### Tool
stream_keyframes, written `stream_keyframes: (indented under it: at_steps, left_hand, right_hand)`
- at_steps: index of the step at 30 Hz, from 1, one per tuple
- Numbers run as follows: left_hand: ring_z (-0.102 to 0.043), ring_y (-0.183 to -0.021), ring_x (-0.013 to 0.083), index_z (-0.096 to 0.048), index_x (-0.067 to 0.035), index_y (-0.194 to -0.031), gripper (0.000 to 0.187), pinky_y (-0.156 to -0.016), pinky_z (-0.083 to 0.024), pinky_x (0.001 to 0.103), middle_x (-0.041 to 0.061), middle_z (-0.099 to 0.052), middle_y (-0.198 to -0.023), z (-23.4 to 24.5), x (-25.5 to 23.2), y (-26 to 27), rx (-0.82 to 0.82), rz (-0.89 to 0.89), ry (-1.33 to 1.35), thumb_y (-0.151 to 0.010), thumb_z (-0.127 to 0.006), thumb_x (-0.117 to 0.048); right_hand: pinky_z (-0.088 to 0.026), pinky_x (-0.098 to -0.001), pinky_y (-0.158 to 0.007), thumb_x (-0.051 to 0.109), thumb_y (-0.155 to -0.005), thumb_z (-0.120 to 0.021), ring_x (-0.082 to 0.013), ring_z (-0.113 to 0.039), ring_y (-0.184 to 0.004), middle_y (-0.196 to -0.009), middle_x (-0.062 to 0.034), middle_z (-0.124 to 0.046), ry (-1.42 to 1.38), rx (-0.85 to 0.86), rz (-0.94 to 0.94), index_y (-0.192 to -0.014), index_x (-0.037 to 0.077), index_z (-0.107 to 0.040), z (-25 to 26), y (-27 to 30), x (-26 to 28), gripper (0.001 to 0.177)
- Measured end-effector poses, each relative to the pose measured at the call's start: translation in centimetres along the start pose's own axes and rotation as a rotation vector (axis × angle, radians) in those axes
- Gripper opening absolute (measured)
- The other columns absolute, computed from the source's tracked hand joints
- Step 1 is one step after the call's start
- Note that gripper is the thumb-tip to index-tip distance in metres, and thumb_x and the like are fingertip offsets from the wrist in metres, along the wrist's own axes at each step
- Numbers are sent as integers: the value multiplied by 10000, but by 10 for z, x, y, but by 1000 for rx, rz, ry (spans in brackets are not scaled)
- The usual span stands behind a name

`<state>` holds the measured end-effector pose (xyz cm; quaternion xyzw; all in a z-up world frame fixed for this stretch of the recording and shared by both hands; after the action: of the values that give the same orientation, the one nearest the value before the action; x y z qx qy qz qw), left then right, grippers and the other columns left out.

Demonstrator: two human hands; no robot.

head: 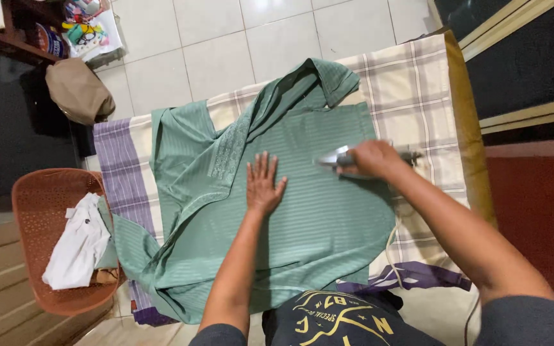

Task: Ironing a green shirt on a flat surface.

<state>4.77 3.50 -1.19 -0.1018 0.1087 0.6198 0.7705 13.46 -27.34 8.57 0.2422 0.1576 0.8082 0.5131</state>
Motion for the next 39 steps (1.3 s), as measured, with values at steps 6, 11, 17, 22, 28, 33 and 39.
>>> stream_keyframes:
  at_steps: [6,11,17,22,28,33,39]
  left_hand:
    - [-150,-1584,358,-383,-104,-1588,736,-1277,-52,562,156,-228,-1702,7,10,-14,-41,107,-12,-994,-529,-513]
    - [-145,-1587,360,-380,-99,-1593,735,-1280,-50,563,155,-226,-1706,8,9,-13,-39,107,-13,-1000,-524,-509]
    - [-131,-1589,356,-365,-101,-1603,742,-1279,-43,562,151,-211,-1710,6,10,-14,-26,117,-23,-1005,-515,-513]
    - [-115,-1597,347,-354,-106,-1612,745,-1284,-31,551,139,-197,-1717,6,11,-12,-15,126,-17,-1012,-498,-521]
    - [-99,-1595,338,-338,-116,-1615,751,-1282,-17,548,129,-185,-1719,5,10,-14,8,132,-11,-1009,-484,-534]
    - [-107,-1591,341,-338,-112,-1612,753,-1278,-23,554,137,-189,-1714,6,12,-15,-16,124,-34,-1004,-495,-527]
    - [-197,-1593,359,-420,-67,-1579,679,-1304,-108,552,158,-281,-1701,-6,18,-7,-104,47,21,-1029,-544,-447]
  right_hand:
    - [-572,-528,-660,701,-812,-665,-380,-724,-766,-834,-107,-753,-83,-59,60,-949,185,-713,-45,64,22,537]
    - [-567,-523,-614,697,-831,-666,-377,-724,-732,-839,-132,-742,-40,-204,56,-957,180,-688,-38,29,9,533]
    - [-556,-532,-627,715,-847,-678,-399,-711,-735,-829,-160,-736,-55,-322,-51,-966,158,-691,26,-45,-11,569]
    - [-565,-530,-654,722,-810,-708,-415,-706,-767,-834,-174,-738,-21,-306,-40,-952,156,-735,39,-65,-18,584]
    - [-578,-531,-690,690,-806,-683,-404,-722,-806,-849,-152,-744,-72,-119,-3,-1011,216,-772,6,-2,6,524]
    - [-573,-504,-672,701,-813,-653,-362,-726,-772,-810,-143,-735,-60,151,5,-965,208,-763,-36,94,53,527]
    - [-574,-499,-666,695,-839,-628,-351,-737,-776,-875,-100,-753,-102,-17,63,-902,158,-710,-93,116,56,546]
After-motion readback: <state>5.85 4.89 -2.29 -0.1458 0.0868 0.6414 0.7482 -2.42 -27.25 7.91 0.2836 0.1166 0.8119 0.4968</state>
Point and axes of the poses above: each hand's wrist, its own y-axis away from the middle knuckle, its own z-axis out of the back of the hand, x = y × z, the point moved 3 cm from there along -y, towards the middle knuckle
